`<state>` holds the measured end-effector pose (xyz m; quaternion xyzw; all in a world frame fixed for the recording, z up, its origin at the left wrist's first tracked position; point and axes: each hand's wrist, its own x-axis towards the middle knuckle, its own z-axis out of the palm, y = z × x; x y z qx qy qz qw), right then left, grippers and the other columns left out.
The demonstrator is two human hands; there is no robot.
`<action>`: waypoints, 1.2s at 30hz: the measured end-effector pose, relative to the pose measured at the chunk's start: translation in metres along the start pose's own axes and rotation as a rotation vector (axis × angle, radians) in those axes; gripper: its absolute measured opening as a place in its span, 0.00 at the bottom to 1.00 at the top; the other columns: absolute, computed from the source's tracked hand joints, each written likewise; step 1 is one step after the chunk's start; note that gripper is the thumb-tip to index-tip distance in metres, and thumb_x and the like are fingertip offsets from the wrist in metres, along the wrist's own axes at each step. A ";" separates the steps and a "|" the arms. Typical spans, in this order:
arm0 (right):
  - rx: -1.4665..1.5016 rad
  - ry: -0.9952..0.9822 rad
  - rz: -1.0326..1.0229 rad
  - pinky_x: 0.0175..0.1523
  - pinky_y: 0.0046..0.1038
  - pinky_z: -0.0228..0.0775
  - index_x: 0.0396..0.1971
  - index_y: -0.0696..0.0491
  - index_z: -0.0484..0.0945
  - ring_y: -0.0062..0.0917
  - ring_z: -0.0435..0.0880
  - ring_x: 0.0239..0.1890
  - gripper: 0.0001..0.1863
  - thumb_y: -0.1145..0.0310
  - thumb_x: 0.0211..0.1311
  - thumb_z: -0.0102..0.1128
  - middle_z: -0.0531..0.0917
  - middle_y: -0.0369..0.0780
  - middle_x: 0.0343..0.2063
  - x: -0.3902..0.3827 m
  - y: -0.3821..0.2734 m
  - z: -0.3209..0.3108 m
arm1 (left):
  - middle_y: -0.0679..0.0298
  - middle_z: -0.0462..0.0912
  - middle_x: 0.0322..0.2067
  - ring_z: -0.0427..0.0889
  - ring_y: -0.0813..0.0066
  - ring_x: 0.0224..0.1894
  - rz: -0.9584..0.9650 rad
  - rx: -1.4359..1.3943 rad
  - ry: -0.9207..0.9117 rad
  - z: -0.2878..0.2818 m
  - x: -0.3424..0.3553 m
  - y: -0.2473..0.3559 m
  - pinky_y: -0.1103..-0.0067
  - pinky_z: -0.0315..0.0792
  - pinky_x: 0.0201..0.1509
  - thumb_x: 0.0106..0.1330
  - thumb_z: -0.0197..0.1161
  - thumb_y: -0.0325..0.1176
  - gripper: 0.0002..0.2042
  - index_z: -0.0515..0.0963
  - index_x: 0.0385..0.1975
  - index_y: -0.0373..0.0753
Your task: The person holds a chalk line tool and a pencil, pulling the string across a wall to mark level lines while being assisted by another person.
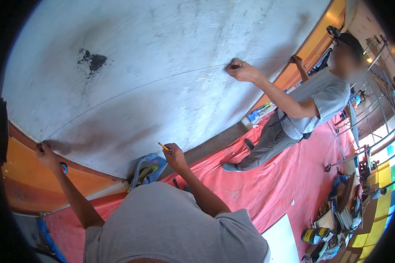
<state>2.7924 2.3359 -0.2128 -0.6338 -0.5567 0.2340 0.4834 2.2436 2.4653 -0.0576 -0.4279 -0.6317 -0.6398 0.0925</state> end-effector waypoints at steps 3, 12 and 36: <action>0.001 0.022 -0.012 0.37 0.33 0.74 0.41 0.59 0.83 0.35 0.82 0.31 0.10 0.69 0.63 0.66 0.83 0.46 0.33 0.000 0.009 0.000 | 0.50 0.86 0.37 0.87 0.62 0.37 -0.016 0.122 -0.006 0.007 -0.011 0.043 0.69 0.80 0.39 0.71 0.61 0.40 0.18 0.80 0.46 0.27; -0.010 0.027 -0.049 0.39 0.38 0.74 0.39 0.58 0.83 0.41 0.82 0.33 0.09 0.70 0.62 0.66 0.83 0.48 0.33 -0.003 0.013 0.000 | 0.53 0.87 0.35 0.86 0.62 0.36 -0.010 0.195 0.028 0.003 -0.015 0.054 0.65 0.77 0.39 0.71 0.60 0.41 0.16 0.82 0.43 0.33; -0.049 0.036 -0.120 0.38 0.37 0.75 0.40 0.58 0.82 0.40 0.83 0.34 0.09 0.70 0.62 0.66 0.83 0.48 0.33 -0.008 0.020 0.001 | 0.56 0.86 0.32 0.85 0.64 0.35 -0.046 0.083 0.028 0.007 -0.010 0.042 0.68 0.77 0.40 0.70 0.60 0.38 0.14 0.82 0.41 0.32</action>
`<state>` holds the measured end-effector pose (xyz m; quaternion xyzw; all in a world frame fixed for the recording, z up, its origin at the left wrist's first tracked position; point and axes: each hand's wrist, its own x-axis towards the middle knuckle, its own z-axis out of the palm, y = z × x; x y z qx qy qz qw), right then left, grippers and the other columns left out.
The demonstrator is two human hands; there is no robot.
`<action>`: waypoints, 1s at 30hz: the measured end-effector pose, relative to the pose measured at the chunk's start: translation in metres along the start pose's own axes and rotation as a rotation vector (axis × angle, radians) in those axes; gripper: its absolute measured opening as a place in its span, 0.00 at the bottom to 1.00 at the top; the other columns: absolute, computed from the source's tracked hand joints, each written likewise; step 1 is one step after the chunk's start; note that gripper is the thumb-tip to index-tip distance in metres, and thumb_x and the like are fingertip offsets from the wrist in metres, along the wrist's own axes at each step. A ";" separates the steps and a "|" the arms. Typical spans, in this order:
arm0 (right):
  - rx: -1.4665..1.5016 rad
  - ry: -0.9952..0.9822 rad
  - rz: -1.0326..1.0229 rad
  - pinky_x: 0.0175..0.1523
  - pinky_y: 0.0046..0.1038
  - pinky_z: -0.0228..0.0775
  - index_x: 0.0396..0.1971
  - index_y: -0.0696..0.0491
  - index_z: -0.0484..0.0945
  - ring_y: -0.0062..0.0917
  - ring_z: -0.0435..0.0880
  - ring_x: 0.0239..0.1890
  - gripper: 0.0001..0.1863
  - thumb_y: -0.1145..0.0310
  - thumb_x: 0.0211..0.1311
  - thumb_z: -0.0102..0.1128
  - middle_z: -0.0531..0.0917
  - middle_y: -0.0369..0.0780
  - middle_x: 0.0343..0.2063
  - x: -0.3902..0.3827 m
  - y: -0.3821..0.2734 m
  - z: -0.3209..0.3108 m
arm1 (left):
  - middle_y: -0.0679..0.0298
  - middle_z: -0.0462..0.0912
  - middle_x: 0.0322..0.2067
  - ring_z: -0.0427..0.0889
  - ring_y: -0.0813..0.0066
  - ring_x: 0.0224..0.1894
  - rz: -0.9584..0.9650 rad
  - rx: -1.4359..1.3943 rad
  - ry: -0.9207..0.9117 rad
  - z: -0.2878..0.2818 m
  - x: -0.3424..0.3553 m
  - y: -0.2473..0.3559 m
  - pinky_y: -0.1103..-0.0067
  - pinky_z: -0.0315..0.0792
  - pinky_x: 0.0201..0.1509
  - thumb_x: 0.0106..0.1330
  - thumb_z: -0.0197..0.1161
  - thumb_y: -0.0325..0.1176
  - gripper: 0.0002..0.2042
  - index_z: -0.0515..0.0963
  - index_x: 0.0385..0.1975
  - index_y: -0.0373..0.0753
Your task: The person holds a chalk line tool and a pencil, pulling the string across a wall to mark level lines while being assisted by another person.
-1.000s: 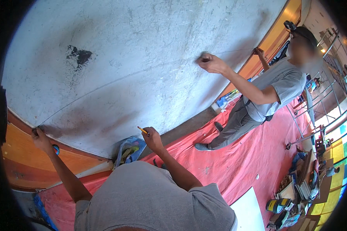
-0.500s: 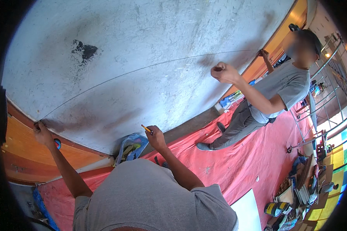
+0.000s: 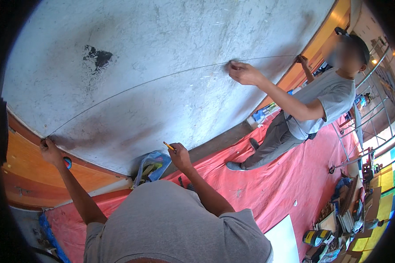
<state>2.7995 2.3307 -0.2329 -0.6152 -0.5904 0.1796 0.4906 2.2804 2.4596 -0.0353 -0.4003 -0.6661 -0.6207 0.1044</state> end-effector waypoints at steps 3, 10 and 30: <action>0.000 -0.002 0.030 0.38 0.37 0.75 0.40 0.58 0.82 0.40 0.83 0.33 0.10 0.70 0.62 0.66 0.83 0.48 0.33 -0.002 0.000 0.000 | 0.55 0.86 0.34 0.85 0.65 0.36 -0.024 -0.021 -0.030 0.002 0.002 -0.007 0.69 0.77 0.40 0.70 0.60 0.37 0.14 0.81 0.44 0.30; 0.029 -0.029 0.056 0.38 0.35 0.74 0.40 0.59 0.82 0.39 0.83 0.32 0.09 0.70 0.63 0.65 0.83 0.48 0.34 0.000 -0.004 -0.004 | 0.52 0.85 0.36 0.85 0.62 0.38 0.022 -0.109 -0.081 0.000 0.005 -0.019 0.68 0.77 0.41 0.73 0.58 0.36 0.15 0.79 0.44 0.26; 0.018 -0.002 0.005 0.39 0.37 0.75 0.39 0.59 0.82 0.40 0.83 0.33 0.09 0.71 0.62 0.66 0.83 0.48 0.32 -0.003 -0.001 -0.003 | 0.54 0.85 0.38 0.85 0.65 0.41 -0.062 -0.114 -0.030 0.000 0.000 -0.011 0.70 0.77 0.44 0.72 0.59 0.39 0.16 0.80 0.44 0.29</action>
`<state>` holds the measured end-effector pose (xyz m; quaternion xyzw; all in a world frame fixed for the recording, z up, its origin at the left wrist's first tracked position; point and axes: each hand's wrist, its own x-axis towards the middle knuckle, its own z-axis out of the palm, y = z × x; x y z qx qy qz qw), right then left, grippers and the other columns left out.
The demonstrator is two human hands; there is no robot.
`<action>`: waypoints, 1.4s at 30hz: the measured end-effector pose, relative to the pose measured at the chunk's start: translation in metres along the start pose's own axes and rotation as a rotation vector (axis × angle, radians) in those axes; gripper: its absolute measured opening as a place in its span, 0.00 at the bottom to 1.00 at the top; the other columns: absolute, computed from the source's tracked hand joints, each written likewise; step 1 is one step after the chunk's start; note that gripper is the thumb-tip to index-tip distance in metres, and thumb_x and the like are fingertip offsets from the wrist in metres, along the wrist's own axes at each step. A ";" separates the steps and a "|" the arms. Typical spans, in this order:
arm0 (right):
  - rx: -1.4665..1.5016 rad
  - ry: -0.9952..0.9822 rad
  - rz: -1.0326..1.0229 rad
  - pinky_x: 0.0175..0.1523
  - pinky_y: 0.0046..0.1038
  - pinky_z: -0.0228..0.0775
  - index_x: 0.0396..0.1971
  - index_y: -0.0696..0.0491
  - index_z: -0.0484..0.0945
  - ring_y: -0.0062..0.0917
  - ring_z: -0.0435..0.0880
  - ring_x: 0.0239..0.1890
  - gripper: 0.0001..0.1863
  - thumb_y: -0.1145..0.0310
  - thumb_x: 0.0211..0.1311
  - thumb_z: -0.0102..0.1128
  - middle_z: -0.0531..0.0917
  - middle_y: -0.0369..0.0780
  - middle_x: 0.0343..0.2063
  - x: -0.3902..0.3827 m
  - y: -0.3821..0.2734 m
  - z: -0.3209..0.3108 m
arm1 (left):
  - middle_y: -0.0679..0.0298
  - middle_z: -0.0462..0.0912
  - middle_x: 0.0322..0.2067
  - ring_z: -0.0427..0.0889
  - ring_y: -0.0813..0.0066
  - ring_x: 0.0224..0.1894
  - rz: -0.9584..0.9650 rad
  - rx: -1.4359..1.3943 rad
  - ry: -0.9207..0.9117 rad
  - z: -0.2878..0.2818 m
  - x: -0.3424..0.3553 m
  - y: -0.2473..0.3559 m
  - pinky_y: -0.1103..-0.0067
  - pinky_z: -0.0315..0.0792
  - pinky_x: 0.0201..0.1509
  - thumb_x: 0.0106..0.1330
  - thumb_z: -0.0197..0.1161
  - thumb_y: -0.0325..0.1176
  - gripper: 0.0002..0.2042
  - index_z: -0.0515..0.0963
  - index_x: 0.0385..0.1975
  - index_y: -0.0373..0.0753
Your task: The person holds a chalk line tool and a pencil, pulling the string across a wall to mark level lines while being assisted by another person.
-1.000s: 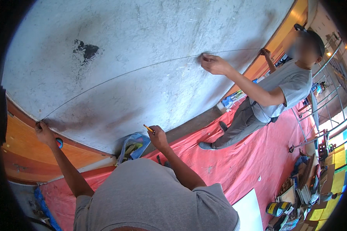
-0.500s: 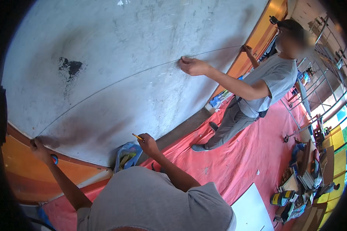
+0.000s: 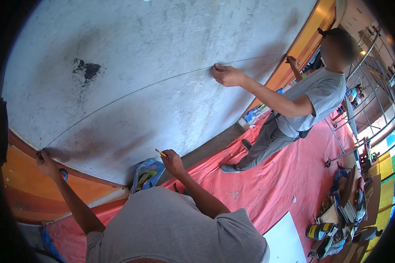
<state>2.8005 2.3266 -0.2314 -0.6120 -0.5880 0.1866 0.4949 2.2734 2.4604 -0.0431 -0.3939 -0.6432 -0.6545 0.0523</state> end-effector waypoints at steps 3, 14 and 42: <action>0.031 0.014 0.063 0.39 0.37 0.75 0.39 0.59 0.82 0.39 0.83 0.34 0.09 0.70 0.62 0.66 0.83 0.47 0.33 -0.002 0.004 0.001 | 0.53 0.85 0.37 0.84 0.64 0.38 0.029 0.068 -0.063 0.006 0.001 0.003 0.69 0.76 0.43 0.72 0.59 0.41 0.18 0.80 0.43 0.27; 0.039 -0.032 0.086 0.42 0.40 0.75 0.38 0.56 0.83 0.43 0.83 0.36 0.08 0.68 0.64 0.62 0.82 0.47 0.32 0.002 -0.005 -0.002 | 0.48 0.84 0.38 0.82 0.58 0.39 0.141 0.125 -0.038 -0.003 0.004 -0.001 0.65 0.74 0.43 0.72 0.55 0.42 0.21 0.79 0.47 0.25; 0.019 -0.077 0.095 0.41 0.36 0.74 0.41 0.59 0.83 0.39 0.83 0.36 0.10 0.69 0.65 0.64 0.83 0.47 0.34 0.007 -0.004 -0.007 | 0.53 0.86 0.38 0.85 0.62 0.39 0.145 0.104 -0.021 -0.005 0.010 -0.023 0.68 0.76 0.44 0.72 0.58 0.43 0.19 0.81 0.44 0.30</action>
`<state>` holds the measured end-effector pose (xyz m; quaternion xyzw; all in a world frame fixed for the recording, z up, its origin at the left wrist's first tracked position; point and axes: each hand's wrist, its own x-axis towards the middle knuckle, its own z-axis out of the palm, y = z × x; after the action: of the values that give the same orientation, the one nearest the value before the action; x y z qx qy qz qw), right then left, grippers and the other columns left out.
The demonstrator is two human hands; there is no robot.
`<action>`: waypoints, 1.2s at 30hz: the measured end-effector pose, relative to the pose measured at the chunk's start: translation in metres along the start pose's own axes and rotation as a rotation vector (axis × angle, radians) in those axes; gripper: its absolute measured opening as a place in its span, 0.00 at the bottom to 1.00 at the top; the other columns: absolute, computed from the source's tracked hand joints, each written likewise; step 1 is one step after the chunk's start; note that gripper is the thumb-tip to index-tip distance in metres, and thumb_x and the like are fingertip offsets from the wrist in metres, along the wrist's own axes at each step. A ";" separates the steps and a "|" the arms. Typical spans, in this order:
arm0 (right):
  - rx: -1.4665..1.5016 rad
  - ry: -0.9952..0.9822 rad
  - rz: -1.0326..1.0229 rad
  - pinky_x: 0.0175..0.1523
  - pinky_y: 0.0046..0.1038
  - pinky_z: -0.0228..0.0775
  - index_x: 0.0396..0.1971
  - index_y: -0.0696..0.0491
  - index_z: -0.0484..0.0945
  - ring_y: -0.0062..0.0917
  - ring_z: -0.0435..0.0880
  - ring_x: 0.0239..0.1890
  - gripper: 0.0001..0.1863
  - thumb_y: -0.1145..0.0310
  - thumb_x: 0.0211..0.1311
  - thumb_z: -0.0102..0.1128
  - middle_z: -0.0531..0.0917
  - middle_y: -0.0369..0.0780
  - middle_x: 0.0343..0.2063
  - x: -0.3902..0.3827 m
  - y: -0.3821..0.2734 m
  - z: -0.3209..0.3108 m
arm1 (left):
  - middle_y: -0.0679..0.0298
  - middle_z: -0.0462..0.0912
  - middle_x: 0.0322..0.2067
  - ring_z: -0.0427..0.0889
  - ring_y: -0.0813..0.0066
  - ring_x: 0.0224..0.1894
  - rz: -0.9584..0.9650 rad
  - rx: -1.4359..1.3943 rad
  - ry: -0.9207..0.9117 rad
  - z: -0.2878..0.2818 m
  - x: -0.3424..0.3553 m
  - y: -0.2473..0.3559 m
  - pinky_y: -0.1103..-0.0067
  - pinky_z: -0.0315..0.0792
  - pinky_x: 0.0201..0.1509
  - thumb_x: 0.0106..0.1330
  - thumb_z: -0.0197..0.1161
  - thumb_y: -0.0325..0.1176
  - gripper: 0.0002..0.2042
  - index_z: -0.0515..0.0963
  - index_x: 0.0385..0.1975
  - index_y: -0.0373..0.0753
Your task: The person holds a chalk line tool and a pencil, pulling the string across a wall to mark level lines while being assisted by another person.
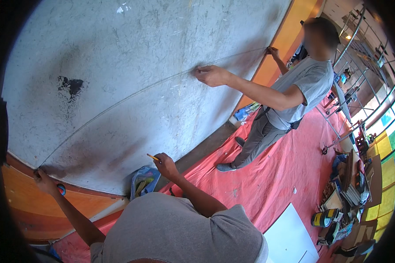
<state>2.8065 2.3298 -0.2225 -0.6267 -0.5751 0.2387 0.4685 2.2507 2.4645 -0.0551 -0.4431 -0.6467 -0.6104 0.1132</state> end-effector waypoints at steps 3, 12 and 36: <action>0.002 0.032 0.001 0.41 0.38 0.74 0.39 0.57 0.83 0.41 0.82 0.35 0.09 0.69 0.64 0.63 0.82 0.47 0.33 0.001 0.003 -0.001 | 0.52 0.86 0.39 0.85 0.61 0.41 -0.058 0.017 -0.035 0.002 -0.006 0.028 0.68 0.76 0.45 0.71 0.58 0.44 0.20 0.81 0.46 0.30; 0.013 0.041 -0.068 0.40 0.38 0.74 0.38 0.58 0.82 0.41 0.82 0.35 0.08 0.70 0.63 0.64 0.82 0.47 0.32 0.003 0.005 0.003 | 0.51 0.86 0.42 0.85 0.56 0.44 -0.086 0.037 -0.019 -0.001 -0.002 0.014 0.65 0.76 0.48 0.71 0.58 0.45 0.21 0.81 0.48 0.30; 0.000 0.044 -0.046 0.40 0.35 0.76 0.39 0.60 0.83 0.38 0.84 0.34 0.09 0.70 0.63 0.65 0.83 0.48 0.34 0.003 0.005 0.009 | 0.54 0.86 0.36 0.84 0.68 0.36 -0.064 -0.050 0.048 -0.002 -0.008 0.036 0.72 0.77 0.41 0.72 0.60 0.37 0.15 0.80 0.44 0.27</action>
<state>2.8020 2.3359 -0.2296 -0.6186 -0.5789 0.2140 0.4862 2.2806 2.4541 -0.0353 -0.4100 -0.6422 -0.6402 0.0979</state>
